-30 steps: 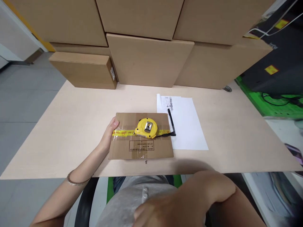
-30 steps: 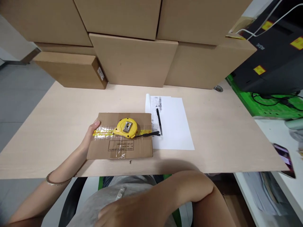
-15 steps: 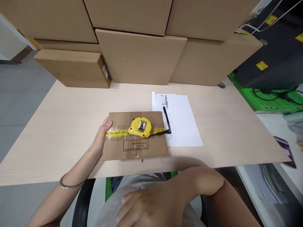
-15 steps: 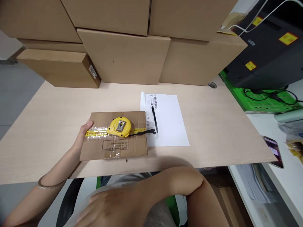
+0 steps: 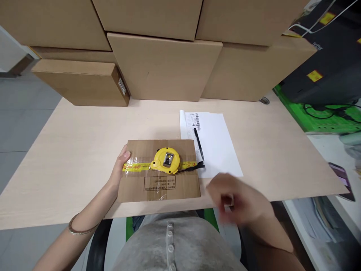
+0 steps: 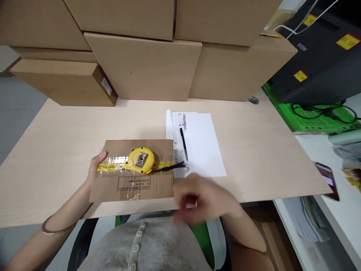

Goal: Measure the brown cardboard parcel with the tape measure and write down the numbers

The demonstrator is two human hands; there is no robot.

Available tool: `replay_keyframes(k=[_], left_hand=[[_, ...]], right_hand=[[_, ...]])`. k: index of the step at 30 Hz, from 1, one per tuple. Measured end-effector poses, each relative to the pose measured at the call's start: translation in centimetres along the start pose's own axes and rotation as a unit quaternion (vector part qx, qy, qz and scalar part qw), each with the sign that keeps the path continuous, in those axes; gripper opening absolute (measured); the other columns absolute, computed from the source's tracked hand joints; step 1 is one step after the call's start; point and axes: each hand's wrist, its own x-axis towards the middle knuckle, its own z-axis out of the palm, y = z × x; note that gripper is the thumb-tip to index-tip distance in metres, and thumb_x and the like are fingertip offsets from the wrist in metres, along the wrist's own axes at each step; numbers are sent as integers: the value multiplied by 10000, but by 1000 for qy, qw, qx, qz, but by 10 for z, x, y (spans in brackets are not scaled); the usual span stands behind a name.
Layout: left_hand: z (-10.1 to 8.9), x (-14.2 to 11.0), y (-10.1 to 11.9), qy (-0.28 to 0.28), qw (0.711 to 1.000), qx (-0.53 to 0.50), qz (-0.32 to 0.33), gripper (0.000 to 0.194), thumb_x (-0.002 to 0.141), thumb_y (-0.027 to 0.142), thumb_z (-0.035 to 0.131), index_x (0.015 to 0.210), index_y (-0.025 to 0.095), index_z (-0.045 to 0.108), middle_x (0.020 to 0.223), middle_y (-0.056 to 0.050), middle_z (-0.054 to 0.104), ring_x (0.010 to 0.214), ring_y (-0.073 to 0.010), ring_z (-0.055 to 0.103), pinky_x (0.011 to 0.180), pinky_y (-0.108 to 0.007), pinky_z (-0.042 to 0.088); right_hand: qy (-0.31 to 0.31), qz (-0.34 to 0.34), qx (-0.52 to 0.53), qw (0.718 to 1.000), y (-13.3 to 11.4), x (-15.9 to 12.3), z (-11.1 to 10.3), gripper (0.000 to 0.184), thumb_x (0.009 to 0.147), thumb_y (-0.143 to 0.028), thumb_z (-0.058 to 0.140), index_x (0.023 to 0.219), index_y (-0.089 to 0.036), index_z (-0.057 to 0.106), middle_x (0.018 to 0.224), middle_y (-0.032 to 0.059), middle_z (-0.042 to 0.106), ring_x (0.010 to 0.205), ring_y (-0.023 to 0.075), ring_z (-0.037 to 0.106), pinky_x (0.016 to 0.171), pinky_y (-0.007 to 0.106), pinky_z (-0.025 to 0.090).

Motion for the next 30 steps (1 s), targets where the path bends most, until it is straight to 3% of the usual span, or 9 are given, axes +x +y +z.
replay_keyframes(k=[1,3,6,11,15,19,22,24,30], left_hand=[[2,0,0,4,1000,-7,-5,466,732,548,801,1068,244,687,1090,-55,808,1023,-353,769,761,-396,637],[4,1,-2,13,1000,-16,-7,449,712,528,802,1031,237,678,1046,-57,806,1008,-354,769,749,-397,633],[4,5,-5,23,999,-24,-11,432,701,490,790,1029,237,667,992,-52,798,1008,-360,764,781,-417,623],[-1,13,-7,44,998,-30,-15,390,656,431,790,964,245,641,941,-24,752,924,-310,733,767,-381,570],[-7,28,-3,-5,997,48,63,432,641,490,780,979,234,698,971,-54,717,844,-278,656,695,-361,506],[-14,51,0,-71,984,123,108,525,670,649,717,930,196,771,984,-115,729,886,-304,643,758,-391,505],[-18,64,1,-145,979,120,82,590,682,700,681,945,188,810,1020,-148,750,923,-345,682,805,-436,536],[-20,67,4,-187,974,117,48,610,698,696,678,996,187,833,1088,-168,763,965,-374,702,824,-462,557],[-30,66,10,-210,968,136,5,590,749,658,694,1112,218,846,1125,-165,789,979,-376,719,790,-454,588]], right_hand=[[65,106,-17,992,9,-5,-13,510,1031,-651,505,711,-255,499,628,-40,599,523,117,511,525,280,366],[162,294,-121,934,33,-3,-29,498,1053,-604,464,693,-260,439,612,-16,565,572,167,534,583,310,362],[175,395,-203,879,70,13,-31,465,1018,-553,514,663,-268,419,584,21,556,620,243,588,639,346,351],[134,362,-143,911,102,25,-34,415,952,-458,614,617,-258,470,615,45,610,675,259,631,692,363,399],[121,311,-13,943,116,22,-57,433,980,-582,531,735,-233,605,654,10,646,595,177,578,645,331,461],[181,276,96,939,140,26,-67,499,865,-741,633,831,-252,539,619,-16,632,507,150,553,499,299,449],[230,253,136,930,153,29,-64,551,761,-738,775,780,-269,486,623,-19,631,511,150,572,459,290,446],[248,247,153,924,158,30,-61,534,803,-738,748,767,-267,500,610,-23,625,489,144,562,454,295,457],[238,254,166,923,156,30,-58,439,828,-603,807,741,-237,582,603,3,675,515,151,613,515,303,498]])
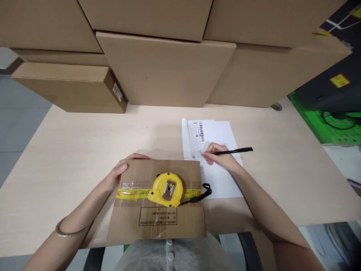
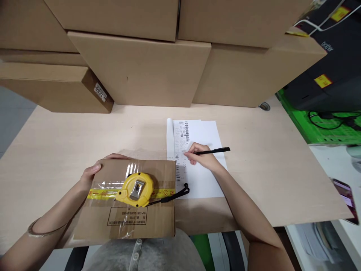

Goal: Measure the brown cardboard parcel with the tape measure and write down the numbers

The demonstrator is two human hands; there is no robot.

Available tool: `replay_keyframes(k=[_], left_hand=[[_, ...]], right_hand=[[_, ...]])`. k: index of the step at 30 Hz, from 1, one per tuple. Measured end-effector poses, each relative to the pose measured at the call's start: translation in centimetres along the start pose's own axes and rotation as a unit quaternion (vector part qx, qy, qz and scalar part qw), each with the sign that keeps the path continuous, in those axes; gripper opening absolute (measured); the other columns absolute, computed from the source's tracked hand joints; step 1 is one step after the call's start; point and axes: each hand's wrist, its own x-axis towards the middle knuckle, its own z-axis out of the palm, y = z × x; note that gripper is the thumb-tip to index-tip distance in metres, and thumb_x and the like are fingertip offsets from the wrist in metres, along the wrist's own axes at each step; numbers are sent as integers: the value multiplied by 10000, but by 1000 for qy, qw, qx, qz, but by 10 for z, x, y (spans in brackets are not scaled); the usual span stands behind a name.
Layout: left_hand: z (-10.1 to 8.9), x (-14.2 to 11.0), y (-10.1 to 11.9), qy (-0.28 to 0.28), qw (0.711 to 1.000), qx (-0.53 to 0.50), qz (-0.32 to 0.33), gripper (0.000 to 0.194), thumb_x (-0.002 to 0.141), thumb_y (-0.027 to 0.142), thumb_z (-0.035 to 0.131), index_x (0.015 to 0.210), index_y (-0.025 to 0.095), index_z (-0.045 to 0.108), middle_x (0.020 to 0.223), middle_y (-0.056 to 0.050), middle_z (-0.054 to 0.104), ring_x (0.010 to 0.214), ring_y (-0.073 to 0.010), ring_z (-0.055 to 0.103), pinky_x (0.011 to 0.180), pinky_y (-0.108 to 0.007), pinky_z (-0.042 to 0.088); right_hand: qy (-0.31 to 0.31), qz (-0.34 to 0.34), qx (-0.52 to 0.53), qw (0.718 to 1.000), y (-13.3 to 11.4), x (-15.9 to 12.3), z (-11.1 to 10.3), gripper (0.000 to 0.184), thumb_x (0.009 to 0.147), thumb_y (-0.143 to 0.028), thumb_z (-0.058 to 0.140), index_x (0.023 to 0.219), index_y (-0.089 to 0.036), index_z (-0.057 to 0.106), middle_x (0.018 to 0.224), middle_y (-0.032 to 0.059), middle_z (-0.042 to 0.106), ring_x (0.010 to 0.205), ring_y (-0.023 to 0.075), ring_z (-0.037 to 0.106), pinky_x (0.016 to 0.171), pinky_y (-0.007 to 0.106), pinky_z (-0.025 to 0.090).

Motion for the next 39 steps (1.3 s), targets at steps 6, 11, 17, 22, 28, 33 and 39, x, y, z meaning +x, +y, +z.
replay_keyframes(k=[6,11,17,22,28,33,39], left_hand=[[-5,-1,-7,-16,1000,-4,8,604,785,666,684,1152,209,829,1149,-145,799,997,-359,725,822,-439,592],[-7,-1,-9,-30,999,-13,4,609,798,659,688,1180,199,807,1167,-136,793,1004,-342,721,841,-427,588],[-9,-1,-15,-38,999,-33,-17,645,800,682,672,1217,199,770,1284,-150,756,1117,-387,702,904,-477,580],[-13,-2,-19,-54,998,-26,-18,701,807,700,655,1253,166,736,1314,-157,743,1130,-402,692,918,-499,568],[-13,-2,-18,-46,999,-20,-9,678,813,692,654,1235,170,748,1263,-131,759,1091,-372,695,890,-465,574],[-10,-1,-15,-26,1000,-5,-5,648,790,681,661,1180,175,775,1222,-128,764,1043,-353,705,840,-429,586],[-9,0,-12,-15,999,29,-5,655,771,700,636,1146,184,785,1223,-137,756,1074,-381,692,867,-453,582]], right_hand=[[12,-8,-22,1000,-1,-1,0,467,755,-575,860,668,-234,553,499,-28,597,460,118,520,484,271,405],[22,-9,-38,999,0,-1,0,528,762,-618,839,584,-226,533,464,-24,556,414,92,451,432,252,342],[15,-5,-34,999,1,0,-1,546,748,-664,835,583,-227,552,481,-2,591,427,115,501,430,264,400],[13,-6,-34,999,2,0,-1,513,764,-630,834,596,-225,567,489,-2,596,436,119,516,442,266,415],[7,-10,-40,999,2,1,0,468,774,-546,842,590,-226,555,484,-13,588,441,109,496,451,257,385],[10,-10,-46,999,3,2,-1,456,773,-519,842,587,-226,546,486,-15,585,443,110,498,453,256,379],[10,-6,-43,999,4,2,-2,469,777,-559,831,596,-230,550,489,-9,594,444,121,521,461,267,409]])
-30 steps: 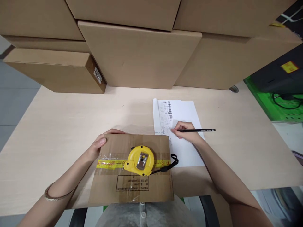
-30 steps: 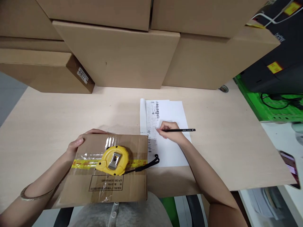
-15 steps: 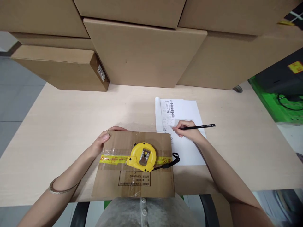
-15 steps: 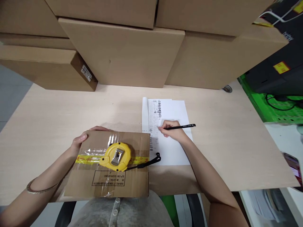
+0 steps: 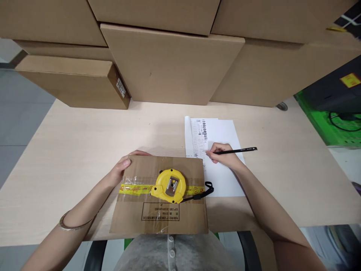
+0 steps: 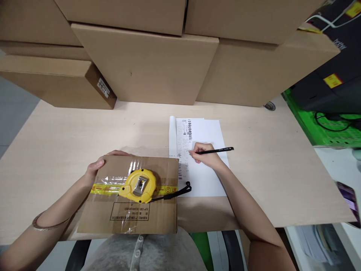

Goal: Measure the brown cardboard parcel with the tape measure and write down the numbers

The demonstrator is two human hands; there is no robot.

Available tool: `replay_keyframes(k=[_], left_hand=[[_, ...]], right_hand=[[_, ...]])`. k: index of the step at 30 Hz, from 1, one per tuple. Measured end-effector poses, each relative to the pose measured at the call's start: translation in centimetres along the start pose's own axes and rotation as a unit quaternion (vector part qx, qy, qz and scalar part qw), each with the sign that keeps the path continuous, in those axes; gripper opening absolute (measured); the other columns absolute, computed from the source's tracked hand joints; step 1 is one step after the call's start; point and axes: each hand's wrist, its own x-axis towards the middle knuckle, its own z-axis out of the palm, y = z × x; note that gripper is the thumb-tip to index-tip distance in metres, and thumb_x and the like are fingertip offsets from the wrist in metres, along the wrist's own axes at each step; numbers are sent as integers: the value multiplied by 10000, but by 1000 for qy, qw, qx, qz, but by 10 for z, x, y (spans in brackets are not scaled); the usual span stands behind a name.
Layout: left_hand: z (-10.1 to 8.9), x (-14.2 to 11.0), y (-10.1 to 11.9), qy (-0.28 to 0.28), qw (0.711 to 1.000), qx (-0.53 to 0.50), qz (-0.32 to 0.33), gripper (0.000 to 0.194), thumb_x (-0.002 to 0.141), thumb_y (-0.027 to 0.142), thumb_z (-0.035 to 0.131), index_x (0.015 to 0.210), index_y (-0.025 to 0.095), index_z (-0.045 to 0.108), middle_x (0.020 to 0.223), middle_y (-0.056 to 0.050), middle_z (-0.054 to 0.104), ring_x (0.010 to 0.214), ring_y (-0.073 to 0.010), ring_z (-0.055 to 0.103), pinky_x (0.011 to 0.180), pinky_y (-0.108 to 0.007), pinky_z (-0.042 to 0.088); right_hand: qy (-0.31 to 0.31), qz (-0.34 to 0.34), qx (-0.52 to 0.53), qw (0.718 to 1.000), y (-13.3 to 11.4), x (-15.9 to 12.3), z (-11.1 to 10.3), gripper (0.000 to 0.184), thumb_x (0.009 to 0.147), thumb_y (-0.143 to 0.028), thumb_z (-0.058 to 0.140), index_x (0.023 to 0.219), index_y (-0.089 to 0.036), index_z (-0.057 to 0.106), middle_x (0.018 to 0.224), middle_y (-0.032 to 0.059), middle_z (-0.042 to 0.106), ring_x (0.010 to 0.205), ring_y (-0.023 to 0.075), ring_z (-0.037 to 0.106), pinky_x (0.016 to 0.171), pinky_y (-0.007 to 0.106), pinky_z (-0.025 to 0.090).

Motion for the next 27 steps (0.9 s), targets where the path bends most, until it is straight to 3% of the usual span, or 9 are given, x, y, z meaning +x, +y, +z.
replay_keyframes(k=[4,10,27], left_hand=[[0,-1,1,-5,1000,0,-6,650,756,722,646,1143,223,796,1234,-120,749,1091,-375,676,885,-456,567],[-1,0,-1,-19,999,-25,-6,722,734,715,686,1187,159,774,1242,-138,737,1092,-369,664,894,-433,550],[1,-2,0,-11,1000,-20,-2,648,812,686,640,1191,175,763,1186,-139,783,1015,-366,726,840,-445,591]], right_hand=[[-4,-3,-3,1000,-1,0,0,486,775,-589,828,590,-230,557,486,-6,591,450,123,523,466,272,404],[0,-1,-9,1000,-3,-1,1,508,769,-616,828,590,-231,548,493,-9,590,442,122,513,460,276,402],[10,9,-5,1000,-8,-2,1,544,731,-660,842,580,-230,544,473,-4,586,425,116,509,429,262,424]])
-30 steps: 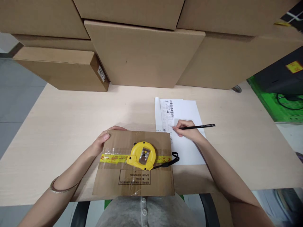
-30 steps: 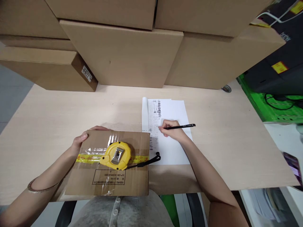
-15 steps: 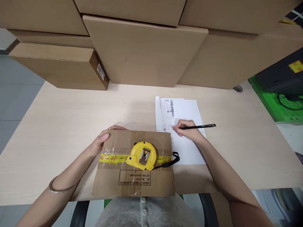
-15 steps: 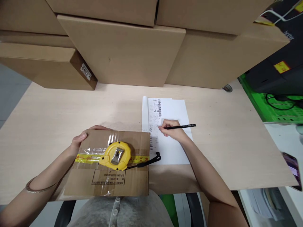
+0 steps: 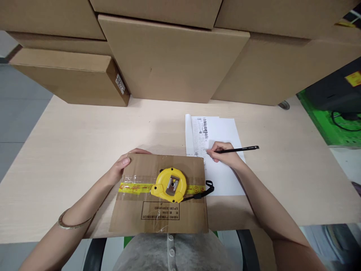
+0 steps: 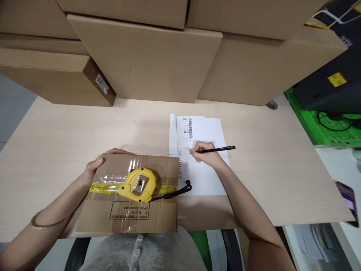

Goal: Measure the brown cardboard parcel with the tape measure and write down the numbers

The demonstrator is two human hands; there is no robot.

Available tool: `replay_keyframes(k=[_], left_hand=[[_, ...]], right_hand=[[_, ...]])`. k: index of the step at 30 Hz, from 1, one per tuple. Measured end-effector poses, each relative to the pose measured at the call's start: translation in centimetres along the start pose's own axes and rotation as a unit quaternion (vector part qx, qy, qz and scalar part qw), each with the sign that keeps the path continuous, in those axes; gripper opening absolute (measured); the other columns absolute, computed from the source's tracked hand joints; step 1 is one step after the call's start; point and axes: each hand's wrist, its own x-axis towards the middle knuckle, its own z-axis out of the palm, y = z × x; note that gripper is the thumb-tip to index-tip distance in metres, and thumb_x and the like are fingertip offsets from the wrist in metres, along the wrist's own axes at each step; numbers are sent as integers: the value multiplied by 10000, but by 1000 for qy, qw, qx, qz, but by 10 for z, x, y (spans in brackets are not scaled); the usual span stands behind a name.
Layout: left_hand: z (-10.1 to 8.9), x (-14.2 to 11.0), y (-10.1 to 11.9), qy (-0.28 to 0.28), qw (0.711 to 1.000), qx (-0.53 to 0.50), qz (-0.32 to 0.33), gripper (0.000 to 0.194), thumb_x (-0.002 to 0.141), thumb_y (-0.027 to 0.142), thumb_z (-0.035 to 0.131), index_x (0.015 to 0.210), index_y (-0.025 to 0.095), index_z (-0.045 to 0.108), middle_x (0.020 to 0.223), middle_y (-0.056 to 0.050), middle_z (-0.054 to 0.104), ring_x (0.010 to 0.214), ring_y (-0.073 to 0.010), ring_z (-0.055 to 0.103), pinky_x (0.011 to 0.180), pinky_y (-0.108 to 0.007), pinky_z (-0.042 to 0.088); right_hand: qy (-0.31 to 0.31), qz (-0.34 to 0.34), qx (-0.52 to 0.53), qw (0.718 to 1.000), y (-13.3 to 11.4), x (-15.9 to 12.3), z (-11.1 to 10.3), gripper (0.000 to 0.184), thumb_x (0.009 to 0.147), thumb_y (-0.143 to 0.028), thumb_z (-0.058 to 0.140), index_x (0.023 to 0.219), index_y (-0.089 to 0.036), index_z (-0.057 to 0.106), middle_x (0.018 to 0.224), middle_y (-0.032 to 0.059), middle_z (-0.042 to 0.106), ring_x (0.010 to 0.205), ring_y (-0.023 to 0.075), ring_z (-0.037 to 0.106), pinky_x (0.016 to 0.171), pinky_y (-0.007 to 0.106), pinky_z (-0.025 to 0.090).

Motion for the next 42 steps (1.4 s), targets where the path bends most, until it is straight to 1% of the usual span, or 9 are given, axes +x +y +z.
replay_keyframes(k=[5,8,14,17,20,23,25,31,42], left_hand=[[0,0,0,-2,1000,-15,-1,645,814,675,659,1207,174,762,1197,-140,773,1003,-345,725,828,-427,594],[1,1,1,8,1000,-14,-3,645,784,676,679,1179,176,781,1202,-142,770,1010,-354,718,820,-421,590],[4,1,4,21,1000,2,-4,622,756,683,669,1117,193,800,1242,-129,749,1075,-373,687,840,-424,587],[3,1,3,19,1000,-2,-4,627,767,676,663,1139,190,793,1258,-134,746,1077,-368,688,824,-410,589],[2,1,1,11,1000,-1,3,630,779,682,653,1148,189,787,1210,-133,762,1049,-359,701,803,-405,592],[3,1,2,6,1000,-1,7,633,776,686,663,1144,187,787,1153,-132,775,989,-338,715,785,-401,594],[3,2,3,9,1000,1,10,626,783,681,665,1143,184,788,1161,-137,774,979,-329,715,786,-400,594],[6,1,7,15,1000,11,12,565,792,686,645,1114,253,813,1146,-104,778,930,-312,707,736,-408,590],[9,1,9,11,1000,-4,7,556,774,674,666,1110,259,821,1097,-99,789,888,-297,709,700,-389,595]], right_hand=[[4,5,-1,1000,1,1,-1,531,726,-636,845,582,-233,531,461,-12,567,402,112,488,393,251,403],[2,2,-7,1000,2,1,0,509,737,-606,842,582,-232,534,466,-10,570,407,112,490,398,250,397],[9,-9,-25,1000,6,1,1,490,760,-551,841,570,-237,517,443,-25,550,393,98,447,407,248,335],[8,-9,-27,1000,5,1,0,504,768,-582,830,579,-242,510,447,-17,563,401,111,471,415,256,352],[5,-10,-24,1000,4,1,0,528,768,-613,821,571,-245,498,447,-11,564,406,117,478,420,262,362],[2,-11,-24,1000,4,1,0,536,763,-604,827,556,-243,489,441,-10,557,398,110,459,416,260,344],[4,-10,-25,1000,6,1,0,530,763,-594,831,558,-244,489,439,-10,558,394,108,452,416,261,335],[3,-7,-24,1000,9,2,0,521,769,-587,831,564,-246,494,442,-13,559,402,114,460,422,266,352],[-7,-8,-22,1000,8,1,-1,538,745,-641,839,570,-236,531,460,1,575,410,114,468,424,267,355]])
